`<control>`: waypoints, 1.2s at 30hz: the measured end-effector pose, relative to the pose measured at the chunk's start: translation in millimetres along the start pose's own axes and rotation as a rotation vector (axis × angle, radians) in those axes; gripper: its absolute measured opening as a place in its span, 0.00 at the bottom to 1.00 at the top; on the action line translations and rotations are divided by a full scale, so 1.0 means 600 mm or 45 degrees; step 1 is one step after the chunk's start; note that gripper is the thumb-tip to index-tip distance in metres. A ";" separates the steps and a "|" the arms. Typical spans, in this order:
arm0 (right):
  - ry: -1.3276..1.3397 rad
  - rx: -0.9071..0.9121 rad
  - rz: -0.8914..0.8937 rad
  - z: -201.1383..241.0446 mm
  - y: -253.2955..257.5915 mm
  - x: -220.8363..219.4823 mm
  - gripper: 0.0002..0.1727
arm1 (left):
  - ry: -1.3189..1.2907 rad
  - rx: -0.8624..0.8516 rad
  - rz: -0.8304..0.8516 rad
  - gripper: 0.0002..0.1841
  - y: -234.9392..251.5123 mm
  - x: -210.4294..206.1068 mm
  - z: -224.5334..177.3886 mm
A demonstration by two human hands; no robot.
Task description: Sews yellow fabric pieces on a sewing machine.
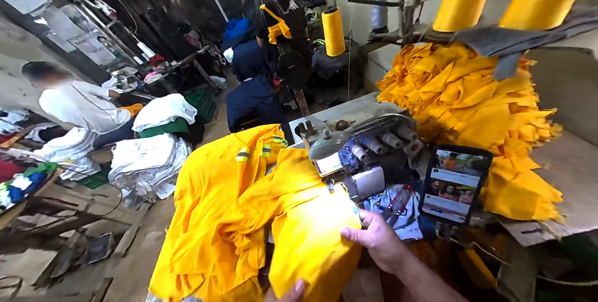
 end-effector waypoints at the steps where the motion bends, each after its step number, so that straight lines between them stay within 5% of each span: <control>1: 0.017 0.035 0.009 0.002 -0.004 0.004 0.14 | 0.156 -0.160 -0.037 0.12 0.003 0.002 -0.024; 4: -0.133 -0.042 0.086 -0.033 -0.045 0.013 0.12 | 0.433 -0.440 -0.075 0.11 0.007 0.005 -0.063; 7: -0.425 0.039 0.156 -0.081 -0.109 0.028 0.12 | 0.494 -0.501 -0.136 0.10 0.007 0.008 -0.051; 13: -0.551 0.255 -0.102 -0.072 -0.164 0.062 0.18 | 0.531 -0.469 -0.110 0.12 -0.003 0.004 -0.029; 16: -0.598 0.281 -0.077 -0.056 -0.172 0.077 0.13 | 0.632 -0.550 -0.167 0.09 -0.002 0.021 -0.044; 20: -0.912 0.403 -0.280 -0.040 -0.153 0.103 0.14 | 0.674 -0.492 -0.138 0.08 0.002 0.034 -0.037; 23: -0.847 0.469 -0.407 -0.004 -0.112 0.082 0.20 | 0.620 -0.452 -0.138 0.10 0.010 0.030 -0.023; 27: -0.557 -0.080 -0.045 -0.048 -0.058 0.025 0.22 | 0.598 -0.451 -0.197 0.11 0.010 0.032 -0.008; 29: -0.569 0.019 0.002 -0.040 -0.061 0.022 0.19 | 0.643 -0.552 -0.212 0.12 0.008 0.029 -0.022; 33: -0.711 0.544 -0.292 0.010 -0.060 0.041 0.16 | 0.729 -0.698 -0.240 0.12 -0.003 0.018 -0.033; 36: -0.717 0.274 -0.281 -0.025 -0.028 0.040 0.14 | 0.746 -0.714 -0.341 0.15 0.006 0.017 -0.023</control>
Point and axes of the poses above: each hand's wrist, its own y-axis towards the middle knuckle, its own x-axis out of the back of the hand, z = x × y, the point moved 7 cm from there along y, towards the middle knuckle, and after that the axes turned 7 degrees about -z, right-handed, at the moved point
